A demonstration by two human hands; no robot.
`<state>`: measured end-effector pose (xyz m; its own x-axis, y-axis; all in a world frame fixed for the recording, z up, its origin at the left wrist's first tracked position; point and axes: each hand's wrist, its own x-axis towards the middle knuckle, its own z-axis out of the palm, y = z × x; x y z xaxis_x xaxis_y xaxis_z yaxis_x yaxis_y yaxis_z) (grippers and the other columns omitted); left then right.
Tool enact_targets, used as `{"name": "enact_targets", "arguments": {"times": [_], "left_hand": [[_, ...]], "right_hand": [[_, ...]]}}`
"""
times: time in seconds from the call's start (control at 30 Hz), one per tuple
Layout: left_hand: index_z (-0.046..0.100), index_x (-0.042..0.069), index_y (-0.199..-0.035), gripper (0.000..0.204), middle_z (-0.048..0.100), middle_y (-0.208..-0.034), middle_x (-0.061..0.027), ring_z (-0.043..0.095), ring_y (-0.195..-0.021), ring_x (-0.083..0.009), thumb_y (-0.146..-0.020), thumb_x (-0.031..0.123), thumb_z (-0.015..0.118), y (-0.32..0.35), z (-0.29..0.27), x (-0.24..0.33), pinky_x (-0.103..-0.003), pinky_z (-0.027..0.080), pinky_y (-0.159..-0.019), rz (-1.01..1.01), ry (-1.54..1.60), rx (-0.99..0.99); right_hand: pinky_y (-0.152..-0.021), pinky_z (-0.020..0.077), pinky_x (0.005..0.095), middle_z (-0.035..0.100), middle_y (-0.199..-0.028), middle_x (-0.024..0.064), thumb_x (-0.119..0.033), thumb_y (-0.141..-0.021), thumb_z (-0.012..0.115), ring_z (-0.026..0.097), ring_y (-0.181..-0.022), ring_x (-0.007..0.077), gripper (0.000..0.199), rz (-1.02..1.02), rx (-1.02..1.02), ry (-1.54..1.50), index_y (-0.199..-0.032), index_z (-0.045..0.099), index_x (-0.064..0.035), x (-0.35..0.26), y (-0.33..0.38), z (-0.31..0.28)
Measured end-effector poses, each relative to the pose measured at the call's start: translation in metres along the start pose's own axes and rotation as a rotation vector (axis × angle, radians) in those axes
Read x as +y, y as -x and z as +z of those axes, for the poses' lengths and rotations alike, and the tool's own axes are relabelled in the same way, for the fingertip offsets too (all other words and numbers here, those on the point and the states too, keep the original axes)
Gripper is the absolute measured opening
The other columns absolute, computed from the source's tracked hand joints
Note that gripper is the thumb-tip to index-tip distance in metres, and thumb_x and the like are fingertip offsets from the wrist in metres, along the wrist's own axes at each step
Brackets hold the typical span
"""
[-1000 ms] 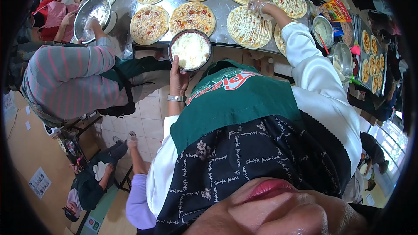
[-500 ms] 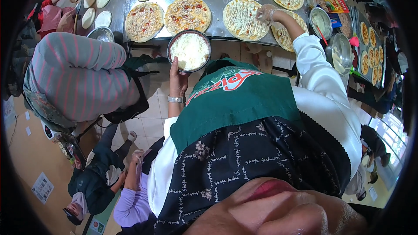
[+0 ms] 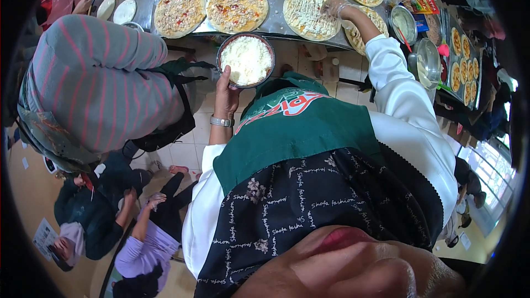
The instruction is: Assembling multiple small pizzas by sprinkling shredded cheese on prepared dough bases.
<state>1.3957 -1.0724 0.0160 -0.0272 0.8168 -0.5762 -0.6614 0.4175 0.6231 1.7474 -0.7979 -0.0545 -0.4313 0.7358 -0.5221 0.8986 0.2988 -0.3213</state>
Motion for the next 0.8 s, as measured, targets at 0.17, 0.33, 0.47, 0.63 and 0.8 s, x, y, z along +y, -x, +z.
{"name": "enact_targets", "arguments": {"times": [0.17,0.33,0.47,0.63,0.8], "left_hand": [[0.036,0.002,-0.131,0.062,0.049,-0.126,-0.0114,0.051,-0.112,-0.0211,-0.087,0.041,0.055,0.017,0.012,-0.005,-0.038,0.044,-0.091,0.052,0.049,0.058],[0.035,0.003,-0.131,0.059,0.049,-0.127,-0.0117,0.051,-0.112,-0.0211,-0.088,0.039,0.054,0.024,0.031,-0.024,-0.037,0.045,-0.091,0.121,0.119,0.145],[0.033,0.008,-0.133,0.061,0.043,-0.132,-0.0106,0.045,-0.119,-0.0250,-0.087,0.040,0.055,0.026,0.051,-0.047,-0.044,0.040,-0.097,0.159,0.212,0.230],[0.035,0.003,-0.131,0.062,0.047,-0.128,-0.0124,0.049,-0.115,-0.0244,-0.086,0.040,0.056,0.022,0.087,-0.073,-0.042,0.044,-0.092,0.215,0.225,0.353],[0.034,0.004,-0.132,0.065,0.045,-0.129,-0.0137,0.047,-0.116,-0.0263,-0.085,0.041,0.058,0.019,0.105,-0.094,-0.044,0.042,-0.094,0.231,0.293,0.420]], "right_hand": [[-0.060,0.0522,0.0293,0.068,-0.084,0.0081,-0.016,-0.076,0.065,0.063,-0.067,0.0135,0.021,-0.083,-0.061,-0.352,-0.095,0.067,-0.0079,-0.005,-0.034,-0.004],[-0.072,0.0504,0.0324,0.067,-0.095,0.0093,-0.031,-0.077,0.065,0.064,-0.080,0.0224,0.033,-0.185,-0.010,-0.023,-0.102,0.065,-0.0088,-0.021,-0.071,-0.019],[-0.075,0.0485,0.0336,0.067,-0.095,0.0074,-0.025,-0.077,0.060,0.064,-0.082,0.0239,0.024,-0.360,-0.063,-0.023,-0.096,0.068,-0.0130,-0.016,-0.091,-0.027],[-0.053,0.0475,0.0285,0.066,-0.074,0.0065,-0.011,-0.071,0.062,0.059,-0.060,0.0127,0.024,-0.262,-0.163,-0.046,-0.094,0.069,-0.0085,-0.001,-0.089,-0.036],[-0.049,0.0476,0.0292,0.064,-0.067,0.0052,-0.008,-0.074,0.059,0.057,-0.054,0.0120,0.013,-0.361,-0.266,-0.203,-0.083,0.068,-0.0046,0.046,-0.096,-0.023]]}}
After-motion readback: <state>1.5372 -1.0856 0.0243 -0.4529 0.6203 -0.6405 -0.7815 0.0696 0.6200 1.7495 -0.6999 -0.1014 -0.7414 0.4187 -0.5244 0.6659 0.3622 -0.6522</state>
